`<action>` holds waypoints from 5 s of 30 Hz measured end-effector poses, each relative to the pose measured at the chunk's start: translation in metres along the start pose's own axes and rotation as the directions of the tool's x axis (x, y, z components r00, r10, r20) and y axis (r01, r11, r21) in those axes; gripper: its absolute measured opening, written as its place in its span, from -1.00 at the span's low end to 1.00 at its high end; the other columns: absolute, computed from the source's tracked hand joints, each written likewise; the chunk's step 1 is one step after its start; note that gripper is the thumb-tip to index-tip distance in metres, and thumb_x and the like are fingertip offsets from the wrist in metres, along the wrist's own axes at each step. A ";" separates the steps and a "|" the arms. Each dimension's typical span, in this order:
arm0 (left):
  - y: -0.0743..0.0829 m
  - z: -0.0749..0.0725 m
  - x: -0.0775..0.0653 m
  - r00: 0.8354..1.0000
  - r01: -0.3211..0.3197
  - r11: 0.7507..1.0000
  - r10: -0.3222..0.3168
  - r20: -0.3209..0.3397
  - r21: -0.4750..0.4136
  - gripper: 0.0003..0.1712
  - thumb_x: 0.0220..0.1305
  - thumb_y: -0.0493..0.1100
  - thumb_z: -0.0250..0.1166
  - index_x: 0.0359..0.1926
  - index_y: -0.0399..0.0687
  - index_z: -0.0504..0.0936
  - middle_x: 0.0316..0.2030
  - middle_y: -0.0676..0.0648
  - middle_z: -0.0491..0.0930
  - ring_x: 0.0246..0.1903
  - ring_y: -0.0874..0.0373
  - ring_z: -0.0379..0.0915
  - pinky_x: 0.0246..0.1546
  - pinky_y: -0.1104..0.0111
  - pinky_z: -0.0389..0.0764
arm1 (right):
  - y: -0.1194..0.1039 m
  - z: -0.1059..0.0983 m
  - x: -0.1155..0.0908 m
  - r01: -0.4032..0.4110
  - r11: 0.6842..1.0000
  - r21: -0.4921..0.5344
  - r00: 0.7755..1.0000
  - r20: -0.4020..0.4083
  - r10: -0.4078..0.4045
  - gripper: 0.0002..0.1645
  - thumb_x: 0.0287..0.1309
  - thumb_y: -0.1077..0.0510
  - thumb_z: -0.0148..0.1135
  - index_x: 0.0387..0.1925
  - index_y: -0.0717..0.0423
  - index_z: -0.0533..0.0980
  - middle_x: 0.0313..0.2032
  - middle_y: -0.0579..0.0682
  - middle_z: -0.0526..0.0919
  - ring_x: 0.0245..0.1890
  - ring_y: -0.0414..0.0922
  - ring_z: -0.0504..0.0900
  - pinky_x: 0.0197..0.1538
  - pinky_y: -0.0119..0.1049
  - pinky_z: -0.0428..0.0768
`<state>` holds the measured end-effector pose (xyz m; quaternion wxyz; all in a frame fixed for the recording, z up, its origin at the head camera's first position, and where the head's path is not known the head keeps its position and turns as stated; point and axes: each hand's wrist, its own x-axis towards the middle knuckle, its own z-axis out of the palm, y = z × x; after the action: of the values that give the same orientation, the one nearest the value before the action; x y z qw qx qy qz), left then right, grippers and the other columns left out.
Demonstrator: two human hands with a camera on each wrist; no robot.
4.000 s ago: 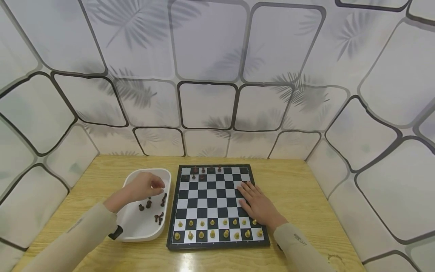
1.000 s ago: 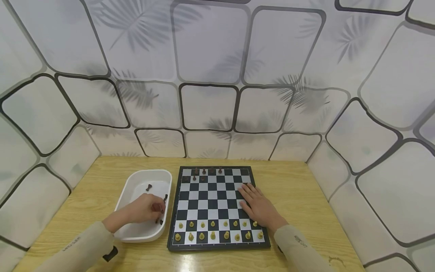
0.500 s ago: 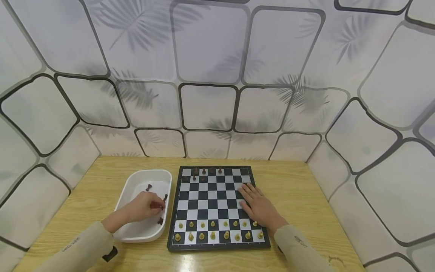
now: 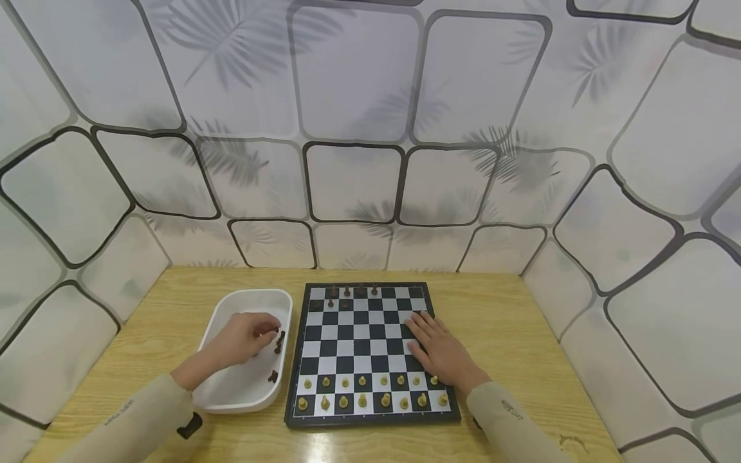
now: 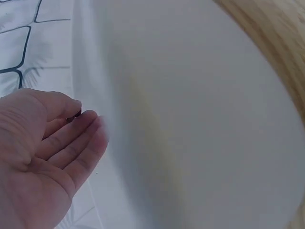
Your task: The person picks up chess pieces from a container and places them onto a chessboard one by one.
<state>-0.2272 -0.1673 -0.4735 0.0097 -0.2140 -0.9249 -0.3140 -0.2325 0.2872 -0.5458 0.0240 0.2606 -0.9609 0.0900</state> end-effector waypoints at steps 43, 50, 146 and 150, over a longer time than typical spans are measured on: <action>0.065 0.030 0.113 0.999 0.012 0.988 -0.018 -0.034 -0.156 -0.80 0.30 -0.26 0.39 -0.09 -0.25 0.73 -0.30 -0.11 0.78 -0.41 0.21 0.65 -0.35 0.38 0.68 | -0.001 -0.001 -0.001 0.015 1.000 -0.003 0.999 -0.035 -0.015 -0.28 0.60 -0.12 0.01 0.59 0.12 0.26 0.59 0.15 0.29 0.62 0.21 0.19 0.59 0.21 0.22; 0.068 0.046 0.124 1.000 0.002 0.987 -0.006 -0.027 -0.158 -0.79 0.33 -0.27 0.39 -0.07 -0.27 0.79 -0.23 -0.12 0.79 -0.30 0.15 0.66 -0.28 0.34 0.71 | 0.000 -0.001 0.000 0.016 1.000 -0.006 0.999 -0.029 -0.016 -0.28 0.60 -0.13 0.02 0.59 0.12 0.27 0.58 0.16 0.30 0.62 0.22 0.20 0.58 0.21 0.22; 0.065 0.028 0.119 0.990 -0.104 0.995 0.104 -0.090 0.013 -0.77 0.45 -0.21 0.32 0.01 -0.18 0.80 -0.08 -0.15 0.81 -0.14 0.02 0.76 -0.05 0.16 0.76 | 0.000 0.000 0.000 0.009 1.000 0.004 1.000 -0.012 -0.009 -0.27 0.60 -0.15 0.00 0.60 0.09 0.25 0.60 0.13 0.27 0.63 0.18 0.17 0.61 0.18 0.19; 0.052 0.014 0.111 0.989 -0.082 0.997 0.082 -0.121 0.011 -0.76 0.43 -0.20 0.33 0.01 -0.20 0.79 -0.07 -0.16 0.81 -0.17 0.03 0.76 -0.08 0.15 0.76 | 0.001 0.001 0.000 0.006 1.000 0.002 1.000 -0.012 -0.006 -0.27 0.61 -0.15 -0.01 0.61 0.08 0.24 0.60 0.12 0.26 0.64 0.18 0.16 0.61 0.18 0.19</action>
<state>-0.3053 -0.0791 -0.4381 0.0794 -0.2323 -0.9139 -0.3232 -0.2334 0.2875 -0.5465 0.0297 0.2628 -0.9599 0.0925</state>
